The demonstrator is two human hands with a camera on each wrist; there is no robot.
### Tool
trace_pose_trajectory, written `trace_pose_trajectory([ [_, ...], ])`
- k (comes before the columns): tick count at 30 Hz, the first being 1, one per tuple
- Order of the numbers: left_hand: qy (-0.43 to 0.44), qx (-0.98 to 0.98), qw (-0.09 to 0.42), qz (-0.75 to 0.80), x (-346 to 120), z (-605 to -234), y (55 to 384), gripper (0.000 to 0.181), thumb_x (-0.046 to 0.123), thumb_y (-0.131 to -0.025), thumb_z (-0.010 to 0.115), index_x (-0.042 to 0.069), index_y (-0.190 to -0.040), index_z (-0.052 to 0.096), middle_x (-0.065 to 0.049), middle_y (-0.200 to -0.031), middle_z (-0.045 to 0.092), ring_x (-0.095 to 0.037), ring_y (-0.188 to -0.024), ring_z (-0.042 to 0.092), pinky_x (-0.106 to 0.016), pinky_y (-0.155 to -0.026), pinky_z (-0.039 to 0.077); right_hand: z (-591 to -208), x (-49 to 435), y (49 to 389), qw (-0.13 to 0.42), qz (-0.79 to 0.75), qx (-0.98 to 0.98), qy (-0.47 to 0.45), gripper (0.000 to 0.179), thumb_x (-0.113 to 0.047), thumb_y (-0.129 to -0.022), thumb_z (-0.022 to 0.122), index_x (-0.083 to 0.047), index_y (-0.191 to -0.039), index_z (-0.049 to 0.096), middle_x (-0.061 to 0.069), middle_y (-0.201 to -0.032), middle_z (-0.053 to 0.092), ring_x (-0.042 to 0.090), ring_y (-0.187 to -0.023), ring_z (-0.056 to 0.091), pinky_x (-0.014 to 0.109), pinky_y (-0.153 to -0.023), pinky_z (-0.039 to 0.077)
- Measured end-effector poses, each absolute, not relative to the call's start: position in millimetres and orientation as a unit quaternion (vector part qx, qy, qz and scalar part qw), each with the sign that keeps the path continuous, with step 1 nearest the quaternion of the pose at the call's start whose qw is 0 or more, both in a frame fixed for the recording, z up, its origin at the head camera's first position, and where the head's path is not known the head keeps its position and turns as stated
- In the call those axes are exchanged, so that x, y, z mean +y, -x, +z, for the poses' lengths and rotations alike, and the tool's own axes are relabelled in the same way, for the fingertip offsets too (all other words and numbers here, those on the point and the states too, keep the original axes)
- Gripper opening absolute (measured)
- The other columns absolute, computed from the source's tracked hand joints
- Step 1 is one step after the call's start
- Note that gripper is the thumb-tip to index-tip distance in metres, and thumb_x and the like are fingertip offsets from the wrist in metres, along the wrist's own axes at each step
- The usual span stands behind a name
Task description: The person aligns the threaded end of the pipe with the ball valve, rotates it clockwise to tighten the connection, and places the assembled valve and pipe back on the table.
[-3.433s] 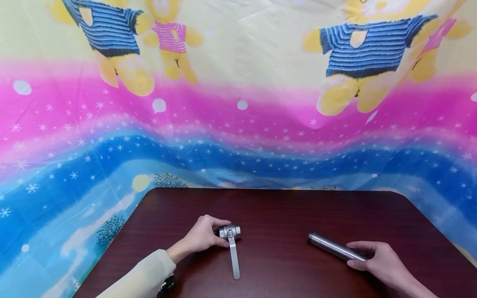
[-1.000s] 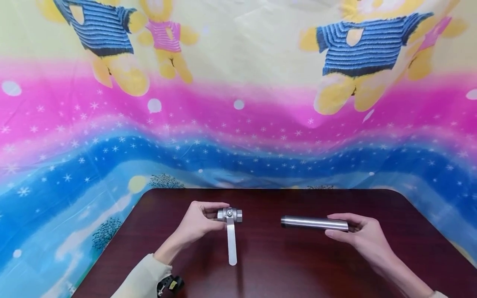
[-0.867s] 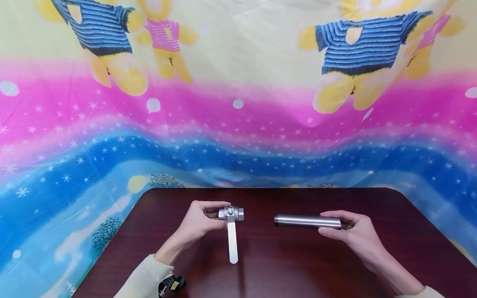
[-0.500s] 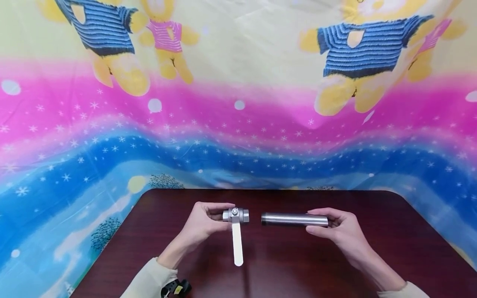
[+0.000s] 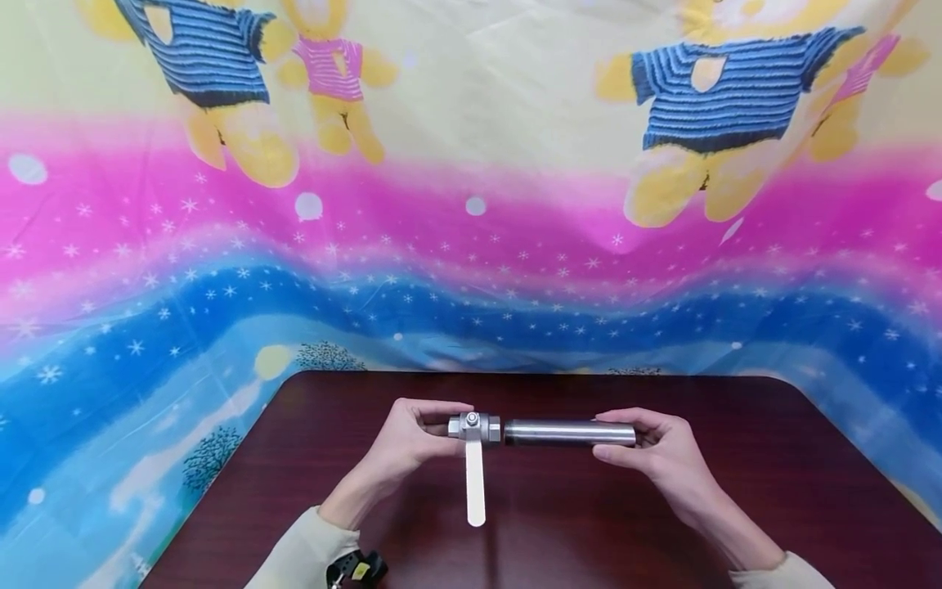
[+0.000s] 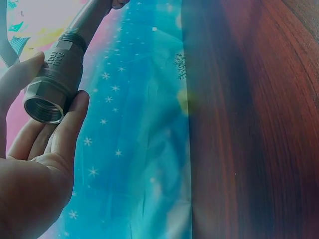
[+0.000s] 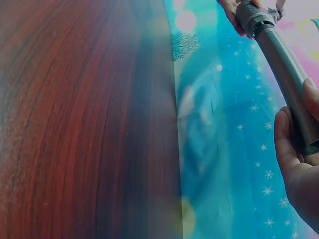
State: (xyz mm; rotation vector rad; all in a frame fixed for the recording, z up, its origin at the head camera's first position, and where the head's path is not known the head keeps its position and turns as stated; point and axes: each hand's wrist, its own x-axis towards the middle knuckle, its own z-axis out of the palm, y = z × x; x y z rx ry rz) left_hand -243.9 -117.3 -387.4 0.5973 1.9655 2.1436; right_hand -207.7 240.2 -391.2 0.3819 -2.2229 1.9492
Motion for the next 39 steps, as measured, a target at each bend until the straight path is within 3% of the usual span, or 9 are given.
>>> trace_pose_trajectory([
  [12,-0.182,0.652,0.082,0.731,-116.0,-390.9,241.4,0.051,-0.009,-0.077,0.083,-0.013,-0.126,0.07,-0.02,-0.107,0.077,-0.025,-0.096,0.076,-0.038,-0.086,0.062,-389.1,235.6,208.2,0.081,0.643,-0.751,-0.126,0.043,0.003,-0.078,0.09,0.002,-0.118,0.076,0.009,-0.102,0.076,0.016,-0.084,0.069,0.028,-0.069,0.058],
  [39,-0.178,0.653,0.083,0.731,-115.1,-390.1,235.8,0.053,-0.009,-0.077,0.083,-0.015,-0.127,0.068,-0.02,-0.105,0.077,-0.024,-0.094,0.077,-0.037,-0.084,0.062,-391.9,232.6,206.5,0.089,0.646,-0.747,-0.13,0.046,0.005,-0.077,0.09,0.009,-0.119,0.073,0.009,-0.099,0.077,0.014,-0.082,0.069,0.028,-0.067,0.058],
])
